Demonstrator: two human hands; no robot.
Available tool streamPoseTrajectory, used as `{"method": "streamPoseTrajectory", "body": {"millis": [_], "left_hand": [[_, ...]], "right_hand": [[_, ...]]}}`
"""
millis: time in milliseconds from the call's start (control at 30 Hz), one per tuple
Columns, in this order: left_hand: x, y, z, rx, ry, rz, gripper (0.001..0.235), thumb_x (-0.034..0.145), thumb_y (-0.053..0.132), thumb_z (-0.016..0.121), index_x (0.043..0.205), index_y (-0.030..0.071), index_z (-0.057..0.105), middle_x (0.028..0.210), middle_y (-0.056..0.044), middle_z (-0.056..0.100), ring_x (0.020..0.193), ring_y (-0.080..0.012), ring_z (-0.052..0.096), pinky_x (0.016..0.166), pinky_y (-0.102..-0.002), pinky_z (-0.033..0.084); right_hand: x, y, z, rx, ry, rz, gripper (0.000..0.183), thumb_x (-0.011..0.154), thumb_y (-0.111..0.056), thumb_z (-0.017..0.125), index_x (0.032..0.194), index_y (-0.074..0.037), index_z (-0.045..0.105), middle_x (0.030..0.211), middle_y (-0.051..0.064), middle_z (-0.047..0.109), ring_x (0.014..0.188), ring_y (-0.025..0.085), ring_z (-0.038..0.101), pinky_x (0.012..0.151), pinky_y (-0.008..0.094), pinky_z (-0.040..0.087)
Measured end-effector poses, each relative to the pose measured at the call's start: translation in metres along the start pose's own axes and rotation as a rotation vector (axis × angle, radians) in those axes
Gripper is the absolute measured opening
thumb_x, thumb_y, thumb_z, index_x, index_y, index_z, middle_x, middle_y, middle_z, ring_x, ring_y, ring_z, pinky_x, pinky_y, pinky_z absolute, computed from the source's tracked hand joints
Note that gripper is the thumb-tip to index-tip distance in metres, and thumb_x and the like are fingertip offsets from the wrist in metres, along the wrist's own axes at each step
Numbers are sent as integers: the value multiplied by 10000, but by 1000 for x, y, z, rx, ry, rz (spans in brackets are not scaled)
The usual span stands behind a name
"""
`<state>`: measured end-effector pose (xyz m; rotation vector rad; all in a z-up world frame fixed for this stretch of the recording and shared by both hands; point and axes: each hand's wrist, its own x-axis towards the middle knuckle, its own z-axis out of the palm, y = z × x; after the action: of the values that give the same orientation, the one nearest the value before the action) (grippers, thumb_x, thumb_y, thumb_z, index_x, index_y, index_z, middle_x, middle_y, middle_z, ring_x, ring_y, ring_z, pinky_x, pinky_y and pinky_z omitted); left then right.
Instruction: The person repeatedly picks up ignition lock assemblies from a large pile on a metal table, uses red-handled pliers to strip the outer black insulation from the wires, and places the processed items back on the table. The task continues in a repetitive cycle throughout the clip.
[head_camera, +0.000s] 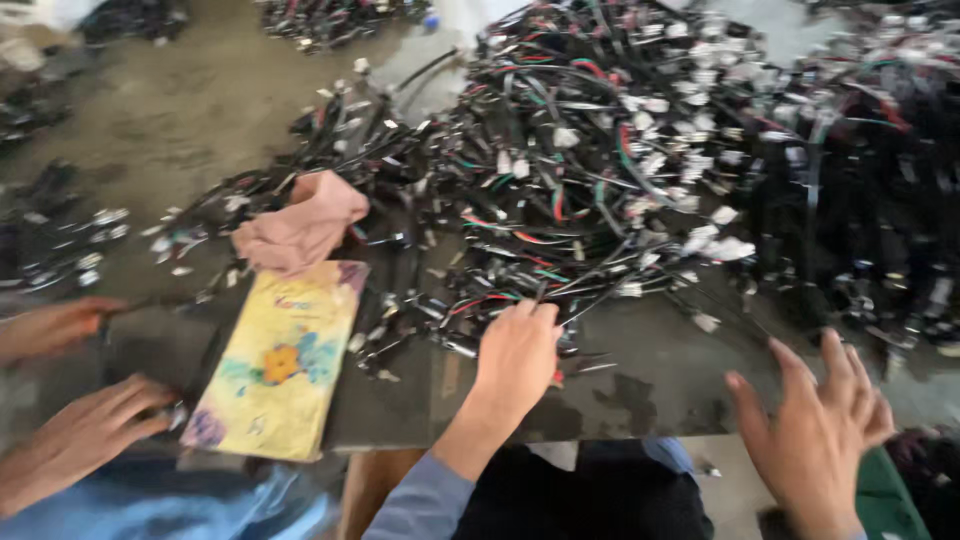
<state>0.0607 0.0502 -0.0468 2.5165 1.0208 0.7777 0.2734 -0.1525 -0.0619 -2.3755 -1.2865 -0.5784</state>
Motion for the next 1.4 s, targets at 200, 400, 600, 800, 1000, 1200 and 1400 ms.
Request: {"method": "streamPoseTrajectory", "body": {"millis": [200, 400, 600, 800, 1000, 1200, 1400], "left_hand": [[-46, 33, -45, -485, 182, -9, 113, 1012, 82, 596, 1092, 19, 645, 957, -148, 633, 865, -332, 663, 740, -424, 534], [-71, -158, -231, 837, -367, 180, 294, 896, 154, 574, 1180, 200, 631, 1050, -23, 598, 1007, -219, 589, 812, -343, 507], [-118, -299, -266, 1251, -787, 177, 330, 861, 217, 574, 1176, 297, 628, 1121, 63, 580, 1140, -152, 530, 933, -317, 472], [-27, -212, -217, 972, -295, 220, 178, 807, 262, 643, 958, 179, 686, 1043, -3, 629, 1069, -225, 577, 913, -348, 489], [51, -125, -149, 1265, -145, 778, 233, 817, 279, 650, 1019, 164, 668, 1156, -29, 638, 1042, -188, 584, 919, -318, 486], [-79, 36, -34, -315, -231, 153, 300, 870, 303, 627, 1107, 120, 642, 1134, -50, 646, 1039, -185, 595, 929, -312, 484], [-176, 19, 56, -1333, -146, -534, 371, 924, 327, 603, 1196, 76, 616, 1113, -71, 654, 1035, -182, 607, 939, -306, 483]], "right_hand": [[-80, -16, 38, 697, -182, -195, 555, 635, -242, 845, 1154, -133, 681, 1275, 151, 633, 1220, 383, 624, 1000, 450, 500], [-140, 26, 114, 1972, -474, 211, 411, 936, -253, 718, 1266, -17, 653, 1343, 240, 661, 1159, 352, 682, 916, 500, 551], [-124, 44, 221, 2153, -528, -691, 499, 1051, -467, 630, 1231, -2, 645, 1289, 256, 621, 1175, 400, 616, 1011, 513, 495], [-117, 61, 215, 331, 884, -1301, 549, 1096, -523, 509, 932, -18, 650, 970, 220, 664, 1091, 417, 686, 954, 488, 544], [-149, 26, 141, 530, 256, -514, 403, 922, -389, 711, 1069, -20, 641, 977, 186, 693, 1041, 341, 716, 898, 459, 558], [-210, -37, 119, 1013, -837, 31, 437, 865, -350, 779, 1137, -39, 639, 976, 141, 714, 981, 255, 721, 871, 398, 559], [-225, -52, 123, 1071, -1043, 94, 426, 859, -345, 785, 1138, -59, 636, 932, 95, 735, 916, 180, 728, 843, 338, 562]]}}
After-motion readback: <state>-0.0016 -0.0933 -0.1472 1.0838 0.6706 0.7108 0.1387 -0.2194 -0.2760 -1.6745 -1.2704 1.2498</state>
